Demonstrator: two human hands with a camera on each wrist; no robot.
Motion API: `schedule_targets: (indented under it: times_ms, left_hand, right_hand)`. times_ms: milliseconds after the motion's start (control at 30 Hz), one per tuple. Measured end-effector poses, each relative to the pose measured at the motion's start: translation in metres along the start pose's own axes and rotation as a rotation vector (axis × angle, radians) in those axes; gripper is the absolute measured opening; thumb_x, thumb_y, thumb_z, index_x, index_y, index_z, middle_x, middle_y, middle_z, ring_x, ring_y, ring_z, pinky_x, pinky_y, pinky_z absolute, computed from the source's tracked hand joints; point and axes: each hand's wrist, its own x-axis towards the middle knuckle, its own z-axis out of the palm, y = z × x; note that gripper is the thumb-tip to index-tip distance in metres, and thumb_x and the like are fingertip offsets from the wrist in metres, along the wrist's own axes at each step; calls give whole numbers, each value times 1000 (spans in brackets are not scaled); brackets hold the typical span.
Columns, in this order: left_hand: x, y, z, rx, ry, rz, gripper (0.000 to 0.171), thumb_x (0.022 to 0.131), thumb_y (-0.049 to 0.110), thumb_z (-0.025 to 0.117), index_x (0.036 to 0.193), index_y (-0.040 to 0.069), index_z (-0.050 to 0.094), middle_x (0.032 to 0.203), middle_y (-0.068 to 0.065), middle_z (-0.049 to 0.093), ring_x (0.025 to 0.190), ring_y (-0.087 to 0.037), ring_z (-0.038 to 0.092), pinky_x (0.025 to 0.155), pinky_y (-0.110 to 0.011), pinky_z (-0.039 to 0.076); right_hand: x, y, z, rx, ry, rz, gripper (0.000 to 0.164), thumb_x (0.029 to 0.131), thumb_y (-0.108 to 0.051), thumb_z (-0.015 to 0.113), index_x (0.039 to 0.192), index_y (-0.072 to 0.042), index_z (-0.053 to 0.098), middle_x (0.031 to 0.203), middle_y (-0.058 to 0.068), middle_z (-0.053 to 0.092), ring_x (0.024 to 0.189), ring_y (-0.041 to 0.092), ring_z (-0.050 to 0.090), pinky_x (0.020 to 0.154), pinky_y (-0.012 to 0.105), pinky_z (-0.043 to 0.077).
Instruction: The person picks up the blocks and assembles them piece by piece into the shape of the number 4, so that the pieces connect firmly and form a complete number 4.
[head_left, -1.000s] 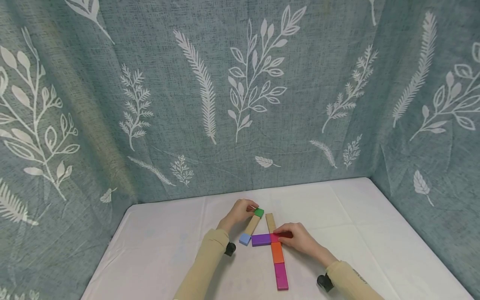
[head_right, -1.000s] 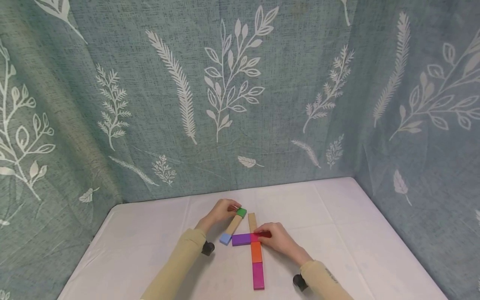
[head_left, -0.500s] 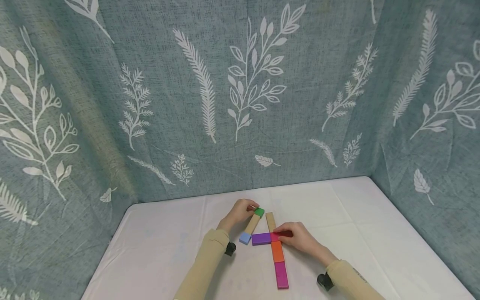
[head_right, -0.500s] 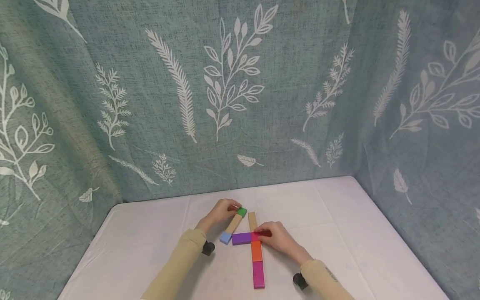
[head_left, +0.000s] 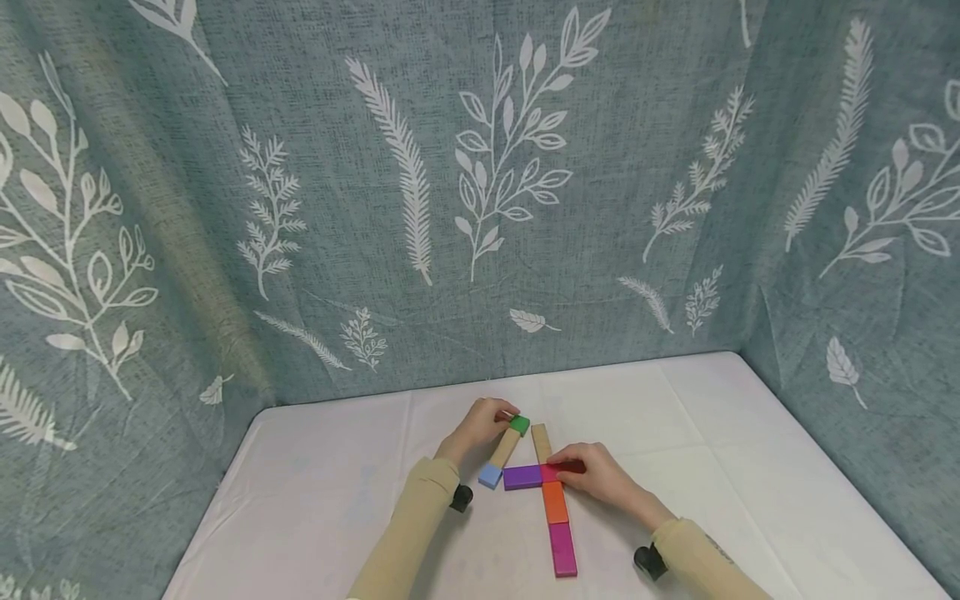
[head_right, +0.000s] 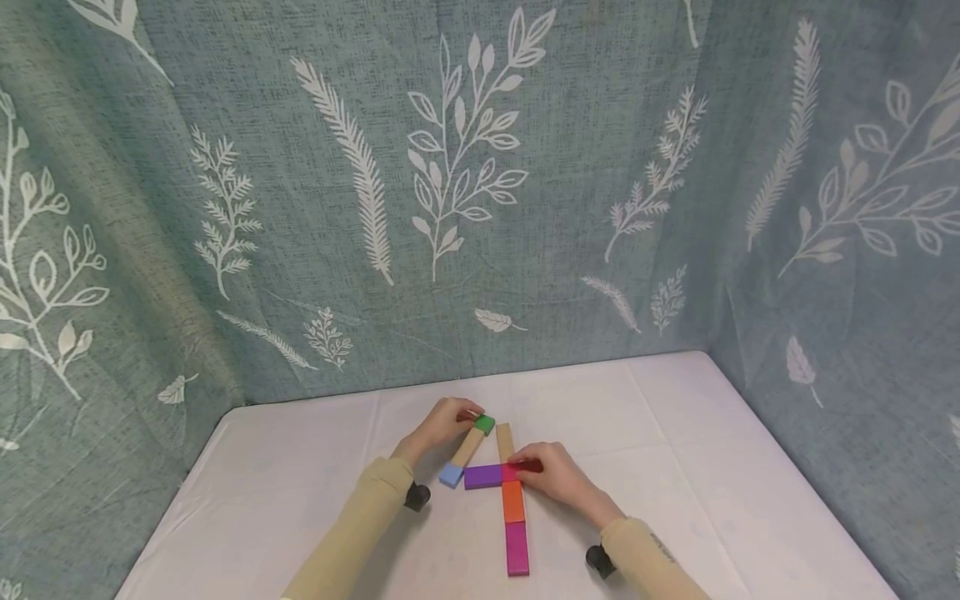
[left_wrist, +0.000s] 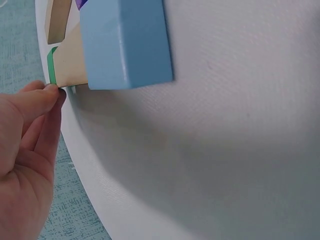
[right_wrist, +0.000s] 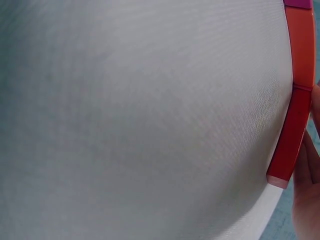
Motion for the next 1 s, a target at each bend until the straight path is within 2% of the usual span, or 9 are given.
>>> schedule_targets:
  times_ms: [133,400,600,800,1000]
  left_hand:
    - [0,0,1,5,3,7,23,86,-8,59,108,-7,66,108,-21,68,97,-31,67,83,-36,55]
    - [0,-3,1,45,14,7,23,87,-7,59,108,-5,67,108,-19,68,97,-30,67,84,-37,55]
    - [0,-3,3,69,53,23,20,88,-1,61,106,-4,68,104,-18,70,93,-28,68,81,-34,55]
    - [2,3,10,73,102,-32,23,88,15,66,103,-2,70,99,-15,71,90,-26,67,79,-32,55]
    - [4,7,14,89,140,-48,21,88,14,66,100,-2,71,97,-15,72,87,-25,67,76,-32,55]
  right_hand:
    - [0,1,0,-5,10,-16,21,86,-11,68,107,-8,71,102,5,72,93,16,65,81,26,54]
    - [0,0,0,2,-10,12,22,86,-12,68,108,-8,71,104,3,72,94,16,64,81,23,53]
    - [0,1,-1,1,-13,14,22,86,-12,68,108,-8,71,103,4,72,94,17,64,82,23,53]
    - [1,4,-1,-6,-4,-9,21,86,-11,68,107,-8,71,103,5,72,94,18,65,81,25,54]
    - [1,4,0,-5,1,-11,21,86,-12,68,106,-9,72,102,4,72,95,19,65,82,27,54]
